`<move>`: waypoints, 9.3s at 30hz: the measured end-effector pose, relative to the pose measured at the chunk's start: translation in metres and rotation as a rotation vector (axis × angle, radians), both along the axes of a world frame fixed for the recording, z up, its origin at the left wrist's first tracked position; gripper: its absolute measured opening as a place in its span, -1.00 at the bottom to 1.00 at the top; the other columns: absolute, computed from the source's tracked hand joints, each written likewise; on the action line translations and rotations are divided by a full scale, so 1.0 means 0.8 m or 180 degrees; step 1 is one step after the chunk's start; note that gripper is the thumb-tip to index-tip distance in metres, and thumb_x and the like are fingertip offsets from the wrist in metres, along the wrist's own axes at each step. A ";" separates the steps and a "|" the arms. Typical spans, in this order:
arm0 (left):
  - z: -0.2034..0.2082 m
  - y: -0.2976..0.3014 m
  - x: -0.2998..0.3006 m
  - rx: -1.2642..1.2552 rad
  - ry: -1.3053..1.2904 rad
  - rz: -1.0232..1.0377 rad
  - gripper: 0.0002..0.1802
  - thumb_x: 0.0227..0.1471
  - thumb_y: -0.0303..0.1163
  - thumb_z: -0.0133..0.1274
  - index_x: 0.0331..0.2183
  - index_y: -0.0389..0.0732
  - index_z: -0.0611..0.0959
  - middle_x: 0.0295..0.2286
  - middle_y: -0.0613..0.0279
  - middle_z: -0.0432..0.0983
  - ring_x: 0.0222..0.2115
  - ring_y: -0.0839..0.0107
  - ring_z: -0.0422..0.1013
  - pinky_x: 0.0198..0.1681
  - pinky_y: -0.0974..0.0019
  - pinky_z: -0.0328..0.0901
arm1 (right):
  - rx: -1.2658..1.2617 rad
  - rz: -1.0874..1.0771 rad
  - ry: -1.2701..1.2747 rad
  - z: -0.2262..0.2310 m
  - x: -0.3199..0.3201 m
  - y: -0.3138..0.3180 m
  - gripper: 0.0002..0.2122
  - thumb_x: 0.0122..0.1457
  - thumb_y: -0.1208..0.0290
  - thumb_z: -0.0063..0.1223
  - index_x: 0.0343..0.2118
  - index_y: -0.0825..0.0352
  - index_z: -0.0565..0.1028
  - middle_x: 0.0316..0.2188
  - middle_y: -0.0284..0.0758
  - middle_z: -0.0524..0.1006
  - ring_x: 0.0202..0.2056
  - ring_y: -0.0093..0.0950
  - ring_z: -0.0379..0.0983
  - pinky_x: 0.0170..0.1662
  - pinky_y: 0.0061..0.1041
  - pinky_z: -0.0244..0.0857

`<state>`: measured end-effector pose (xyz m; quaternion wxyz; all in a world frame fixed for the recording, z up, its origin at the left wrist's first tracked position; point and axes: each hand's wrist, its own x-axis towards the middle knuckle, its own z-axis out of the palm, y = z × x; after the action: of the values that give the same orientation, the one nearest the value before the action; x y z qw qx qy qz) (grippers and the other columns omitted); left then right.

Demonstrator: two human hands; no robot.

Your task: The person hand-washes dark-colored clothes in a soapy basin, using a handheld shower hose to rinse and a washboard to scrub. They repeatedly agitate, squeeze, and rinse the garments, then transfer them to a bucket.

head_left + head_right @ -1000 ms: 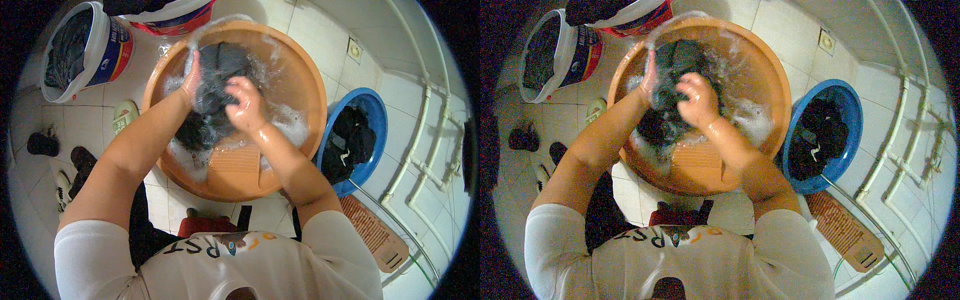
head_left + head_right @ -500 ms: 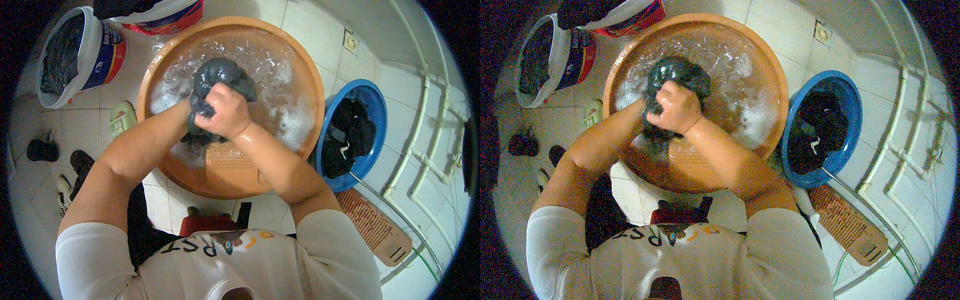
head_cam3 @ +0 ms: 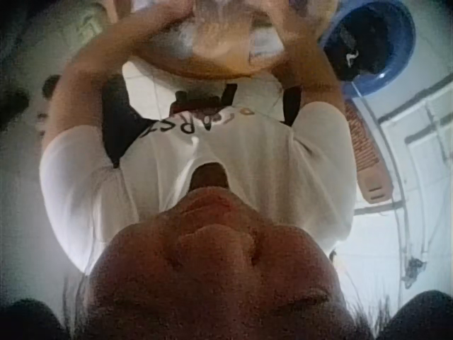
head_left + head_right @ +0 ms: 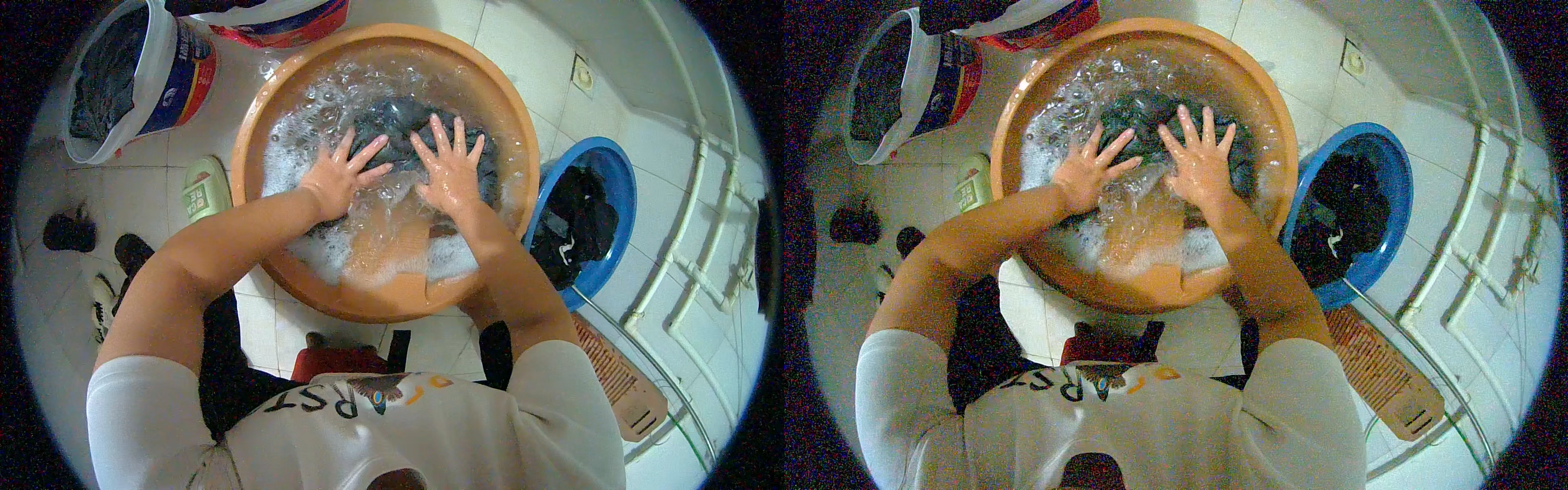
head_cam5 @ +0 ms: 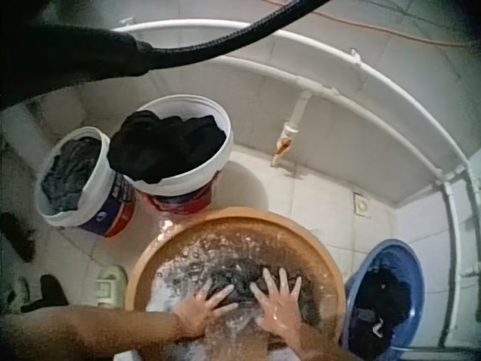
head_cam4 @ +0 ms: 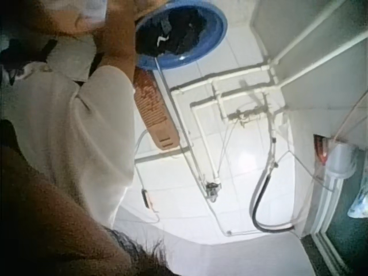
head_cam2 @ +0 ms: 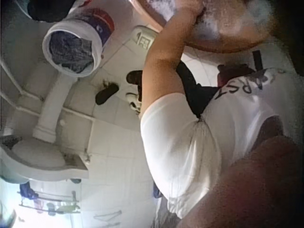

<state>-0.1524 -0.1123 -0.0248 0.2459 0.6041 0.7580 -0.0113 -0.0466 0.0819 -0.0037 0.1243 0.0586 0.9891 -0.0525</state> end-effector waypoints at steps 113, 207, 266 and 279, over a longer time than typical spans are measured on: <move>0.028 0.063 -0.071 -0.0403 -0.0445 0.0868 -0.41 -0.25 -0.14 0.09 -0.12 -0.12 0.34 -0.34 0.00 0.43 -0.29 0.05 0.37 -0.24 0.05 0.22 | -0.0838 -0.0442 0.1038 0.022 0.014 0.047 -0.50 -0.13 0.38 0.08 -0.05 0.28 0.26 -0.09 -0.06 0.29 -0.05 -0.15 0.21 0.01 -0.27 0.08; 0.373 -0.025 0.036 0.2887 -0.5990 0.2240 -0.63 -0.13 -0.33 -0.01 -0.23 -0.30 0.43 -0.34 0.09 0.45 -0.31 0.25 0.42 -0.15 0.22 0.31 | -0.7252 -0.2083 0.0012 0.268 0.194 -0.013 -0.46 0.00 0.01 -0.15 -0.04 0.34 0.29 -0.16 -0.10 0.40 -0.21 -0.15 0.40 -0.33 -0.15 0.38; 0.247 -0.019 0.123 0.0916 -0.4050 0.2210 -0.68 -0.02 -0.22 -0.18 -0.23 -0.14 0.49 -0.12 0.18 0.31 -0.13 0.34 0.25 -0.10 0.28 0.19 | -0.1206 0.0654 0.2519 0.296 0.153 -0.155 -0.80 -0.29 0.18 0.03 -0.63 0.19 0.52 -0.37 -0.26 0.44 -0.32 -0.24 0.35 -0.42 -0.33 0.33; 0.301 0.019 0.124 0.0852 -0.5396 0.3551 -0.50 -0.04 -0.18 -0.27 -0.08 -0.25 0.36 -0.10 0.00 0.30 -0.08 0.06 0.25 0.01 0.00 0.12 | -0.2933 -0.3576 0.3375 0.410 0.499 0.064 -0.74 -0.02 0.28 -0.11 -0.44 0.42 0.45 -0.51 -0.09 0.49 -0.39 -0.27 0.44 -0.30 -0.35 0.26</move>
<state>-0.0533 -0.0968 0.2159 0.6018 -0.0030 0.5029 0.6204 0.3527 0.1335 0.3243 -0.3813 0.4460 0.6231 -0.5172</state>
